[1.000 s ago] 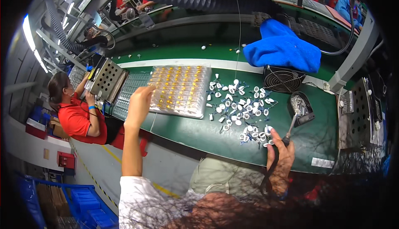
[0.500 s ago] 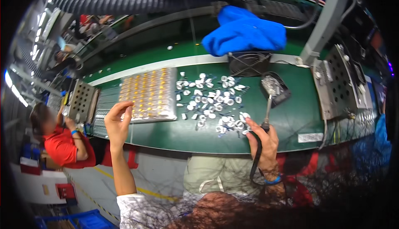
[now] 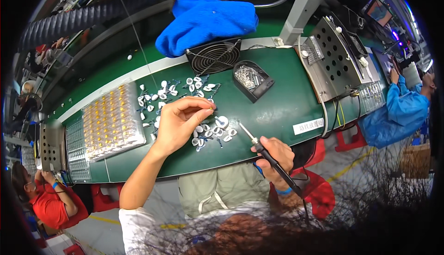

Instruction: Soldering electronic components and organizing them into sorting trays.

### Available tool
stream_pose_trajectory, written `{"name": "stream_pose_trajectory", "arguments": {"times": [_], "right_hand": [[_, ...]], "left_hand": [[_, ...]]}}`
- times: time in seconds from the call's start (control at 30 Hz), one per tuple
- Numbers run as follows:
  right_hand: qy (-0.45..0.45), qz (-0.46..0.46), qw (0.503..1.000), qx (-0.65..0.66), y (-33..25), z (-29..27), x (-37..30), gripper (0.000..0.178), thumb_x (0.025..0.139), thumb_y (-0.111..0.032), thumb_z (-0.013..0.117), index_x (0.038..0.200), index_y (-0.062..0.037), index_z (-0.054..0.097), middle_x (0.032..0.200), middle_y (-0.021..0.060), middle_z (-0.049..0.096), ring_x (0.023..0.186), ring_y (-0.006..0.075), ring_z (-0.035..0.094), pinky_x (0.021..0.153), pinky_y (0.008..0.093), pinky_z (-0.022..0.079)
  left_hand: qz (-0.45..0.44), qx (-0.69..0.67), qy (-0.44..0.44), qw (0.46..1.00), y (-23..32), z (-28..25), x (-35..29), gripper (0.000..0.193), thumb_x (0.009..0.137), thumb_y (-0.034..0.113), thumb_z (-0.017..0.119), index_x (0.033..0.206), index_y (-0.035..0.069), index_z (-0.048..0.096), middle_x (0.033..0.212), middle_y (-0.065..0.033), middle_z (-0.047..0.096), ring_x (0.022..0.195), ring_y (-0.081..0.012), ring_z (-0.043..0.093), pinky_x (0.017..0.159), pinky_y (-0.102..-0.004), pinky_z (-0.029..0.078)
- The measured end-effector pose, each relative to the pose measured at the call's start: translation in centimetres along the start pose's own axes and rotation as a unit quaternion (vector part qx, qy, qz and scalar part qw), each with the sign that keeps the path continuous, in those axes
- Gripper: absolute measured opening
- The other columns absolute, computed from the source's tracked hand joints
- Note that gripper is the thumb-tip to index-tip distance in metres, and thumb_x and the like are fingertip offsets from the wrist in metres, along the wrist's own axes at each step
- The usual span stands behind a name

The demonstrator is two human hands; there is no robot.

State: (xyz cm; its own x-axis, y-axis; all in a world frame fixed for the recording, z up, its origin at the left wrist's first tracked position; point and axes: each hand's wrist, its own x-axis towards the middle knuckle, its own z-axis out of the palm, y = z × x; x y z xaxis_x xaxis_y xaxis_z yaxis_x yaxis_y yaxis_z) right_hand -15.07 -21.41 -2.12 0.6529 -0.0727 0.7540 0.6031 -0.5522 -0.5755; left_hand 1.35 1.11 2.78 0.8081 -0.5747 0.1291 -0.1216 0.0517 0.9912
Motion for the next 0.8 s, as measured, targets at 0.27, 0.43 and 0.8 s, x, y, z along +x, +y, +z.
{"name": "stream_pose_trajectory", "arguments": {"times": [0.27,0.43,0.8], "right_hand": [[0.0,0.052,0.998,-0.039,-0.1,0.3,-0.4,0.034,0.084,-0.013,0.082,0.109,0.0056,0.068,0.074,0.0109,0.069,0.059,0.024,0.066,0.055,0.0328,0.051],[-0.041,0.019,0.997,-0.07,0.2,0.5,-0.2,0.04,0.071,-0.007,0.088,0.105,0.003,0.07,0.08,0.0135,0.072,0.062,0.0257,0.068,0.057,0.0335,0.052],[-0.077,0.022,0.992,-0.093,0.1,0.4,-0.2,0.043,0.068,-0.01,0.091,0.104,-0.0002,0.07,0.089,0.0134,0.075,0.071,0.0279,0.072,0.062,0.0359,0.055]], "left_hand": [[-0.036,0.019,-0.019,0.999,-1.8,0.8,-0.6,0.013,0.093,-0.007,0.07,0.106,-0.005,0.071,0.114,-0.0158,0.073,0.11,-0.0211,0.07,0.098,-0.0309,0.057],[-0.039,0.029,-0.028,0.998,-2.0,1.1,-0.8,0.012,0.093,-0.004,0.071,0.105,-0.005,0.073,0.114,-0.0141,0.073,0.105,-0.0199,0.071,0.097,-0.0325,0.058],[-0.02,0.048,-0.034,0.998,-1.9,1.3,-0.8,0.012,0.092,-0.008,0.071,0.104,-0.006,0.072,0.112,-0.0159,0.073,0.107,-0.0225,0.071,0.095,-0.0314,0.058]]}}
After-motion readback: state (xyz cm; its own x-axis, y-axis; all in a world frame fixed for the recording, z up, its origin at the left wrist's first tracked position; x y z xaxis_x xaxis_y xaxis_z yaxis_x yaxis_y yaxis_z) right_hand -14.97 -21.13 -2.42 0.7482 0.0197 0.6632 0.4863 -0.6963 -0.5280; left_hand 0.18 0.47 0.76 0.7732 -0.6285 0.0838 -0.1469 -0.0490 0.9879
